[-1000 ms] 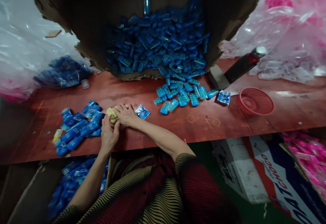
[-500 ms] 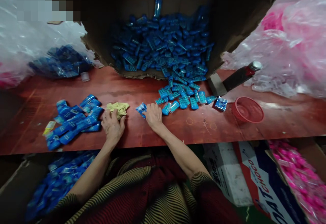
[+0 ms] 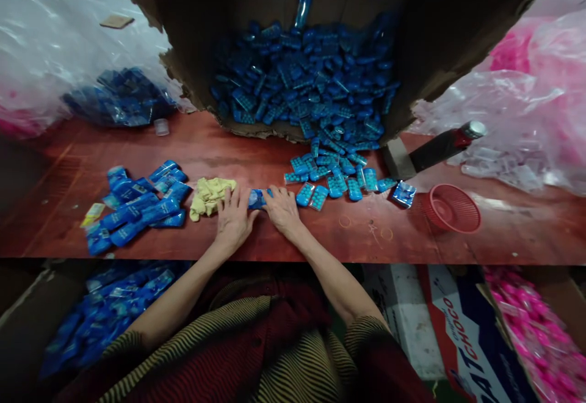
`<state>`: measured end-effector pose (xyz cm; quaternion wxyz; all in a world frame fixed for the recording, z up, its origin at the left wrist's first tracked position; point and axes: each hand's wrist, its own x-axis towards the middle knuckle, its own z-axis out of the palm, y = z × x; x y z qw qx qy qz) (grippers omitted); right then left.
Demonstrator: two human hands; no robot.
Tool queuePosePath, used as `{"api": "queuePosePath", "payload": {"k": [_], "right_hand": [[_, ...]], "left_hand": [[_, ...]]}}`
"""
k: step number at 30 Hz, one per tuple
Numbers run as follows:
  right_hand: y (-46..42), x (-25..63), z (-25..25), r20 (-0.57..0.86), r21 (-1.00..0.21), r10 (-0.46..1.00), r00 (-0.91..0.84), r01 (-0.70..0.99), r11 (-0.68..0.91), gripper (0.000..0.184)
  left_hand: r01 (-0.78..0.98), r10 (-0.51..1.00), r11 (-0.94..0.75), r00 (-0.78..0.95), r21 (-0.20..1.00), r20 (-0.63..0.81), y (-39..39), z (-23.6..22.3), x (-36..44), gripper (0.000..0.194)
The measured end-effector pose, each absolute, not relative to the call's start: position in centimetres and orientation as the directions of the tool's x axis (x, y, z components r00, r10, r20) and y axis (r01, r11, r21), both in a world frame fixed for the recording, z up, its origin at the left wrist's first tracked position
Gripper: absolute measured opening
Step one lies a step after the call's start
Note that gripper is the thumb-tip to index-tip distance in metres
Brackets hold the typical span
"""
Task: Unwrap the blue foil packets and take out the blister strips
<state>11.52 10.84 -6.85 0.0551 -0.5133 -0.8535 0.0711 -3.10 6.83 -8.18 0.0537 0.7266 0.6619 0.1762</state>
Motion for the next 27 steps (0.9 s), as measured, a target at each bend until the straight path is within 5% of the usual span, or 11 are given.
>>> {"api": "queuePosePath", "payload": {"k": [4,15,19,23,27], "right_hand": [[9.2,11.5,-8.2,0.057,-0.176,0.896,-0.44,0.879,0.443,0.036],[9.3,12.4,-6.9,0.041,-0.347,0.902,-0.43,0.84,0.417,0.038],[10.8,11.7,-6.2,0.026,-0.239,0.94,-0.34,0.911,0.336,0.037],[11.3,11.2,-7.1,0.013,-0.185,0.941,-0.338,0.924,0.335,0.019],[11.2,11.8,-7.6,0.053,-0.354,0.93,-0.365,0.863,0.359,0.013]], "left_hand": [[0.931,0.969,-0.225,0.184,0.288,0.164,7.5,-9.6,-2.6,0.039],[0.9,0.986,-0.124,0.064,0.418,0.155,6.8,-9.5,-3.0,0.04],[0.95,0.992,-0.039,0.0,0.309,0.124,8.1,-8.4,-2.8,0.041],[0.97,0.994,-0.075,0.055,0.233,0.091,8.6,-7.9,-2.3,0.021],[0.915,0.986,-0.083,0.017,0.394,0.167,8.3,-8.3,-2.5,0.011]]}}
